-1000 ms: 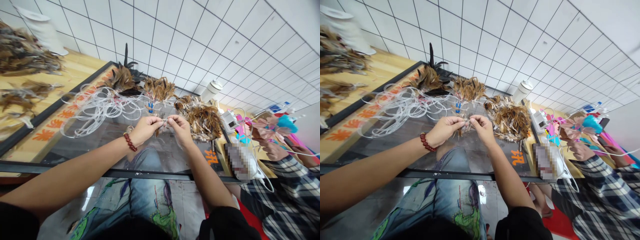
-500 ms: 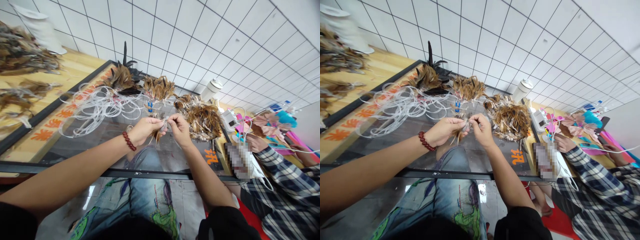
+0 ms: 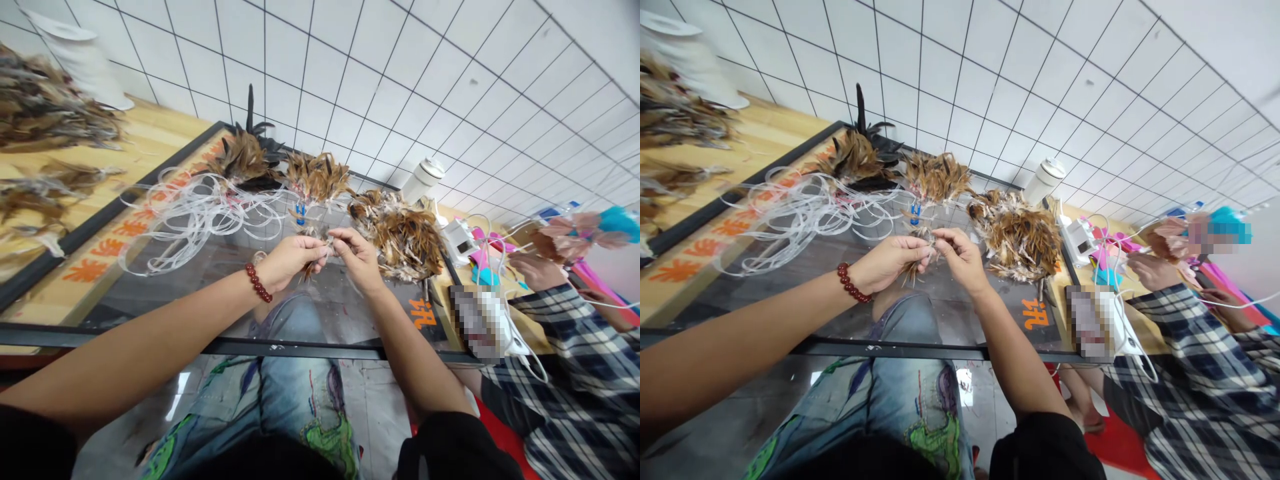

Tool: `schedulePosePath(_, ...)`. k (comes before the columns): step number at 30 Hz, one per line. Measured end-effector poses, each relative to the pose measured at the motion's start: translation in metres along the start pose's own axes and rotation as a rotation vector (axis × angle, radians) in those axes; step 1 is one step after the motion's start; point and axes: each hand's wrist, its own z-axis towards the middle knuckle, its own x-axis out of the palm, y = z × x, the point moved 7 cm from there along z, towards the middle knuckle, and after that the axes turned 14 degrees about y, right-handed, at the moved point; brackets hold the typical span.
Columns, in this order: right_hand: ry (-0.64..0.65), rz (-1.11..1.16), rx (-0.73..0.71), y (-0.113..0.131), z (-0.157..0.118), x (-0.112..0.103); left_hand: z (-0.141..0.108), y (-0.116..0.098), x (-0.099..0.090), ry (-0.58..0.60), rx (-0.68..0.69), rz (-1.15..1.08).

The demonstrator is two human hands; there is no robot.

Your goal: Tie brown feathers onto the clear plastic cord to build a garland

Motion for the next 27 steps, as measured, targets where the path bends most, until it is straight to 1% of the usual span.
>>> schedulePosePath(3,0.036,0.019,-0.018,0.003,0.001,0.002,-0.001,0.000,0.001,0.014,-0.010,0.014)
schedulePosePath(7,0.077,-0.019,-0.067,0.009,0.001,0.004,-0.001,0.001,0.003,0.042,-0.038,0.016)
schedulePosePath(9,0.071,-0.028,-0.050,0.008,0.001,0.004,-0.001,0.002,0.006,0.060,-0.049,-0.022)
schedulePosePath(12,0.029,-0.089,-0.044,0.009,0.000,0.002,-0.001,0.004,0.011,0.076,-0.053,-0.084)
schedulePosePath(14,0.017,-0.132,-0.054,0.011,0.000,0.003,-0.001,0.003,0.012,0.061,-0.040,-0.068)
schedulePosePath(17,0.023,-0.109,-0.024,0.008,0.001,0.006,-0.003,0.001,0.009,0.006,-0.018,-0.013)
schedulePosePath(19,-0.014,-0.081,0.032,0.000,0.002,0.000,-0.002,-0.001,0.006,-0.032,-0.004,-0.012)
schedulePosePath(20,-0.053,-0.088,0.064,-0.004,0.001,-0.006,-0.002,-0.003,0.003,-0.058,0.010,-0.025)
schedulePosePath(21,-0.098,-0.122,0.100,-0.008,0.000,-0.013,-0.002,-0.005,-0.001,-0.088,0.028,-0.043)
schedulePosePath(23,-0.156,-0.295,0.180,-0.014,-0.002,-0.028,-0.002,-0.008,-0.009,-0.154,0.078,-0.091)
schedulePosePath(25,-0.141,-0.546,0.277,-0.017,-0.005,-0.036,-0.001,-0.010,-0.016,-0.196,0.123,-0.139)
schedulePosePath(27,-0.076,-0.733,0.378,-0.021,-0.007,-0.037,-0.001,-0.011,-0.020,-0.214,0.146,-0.171)
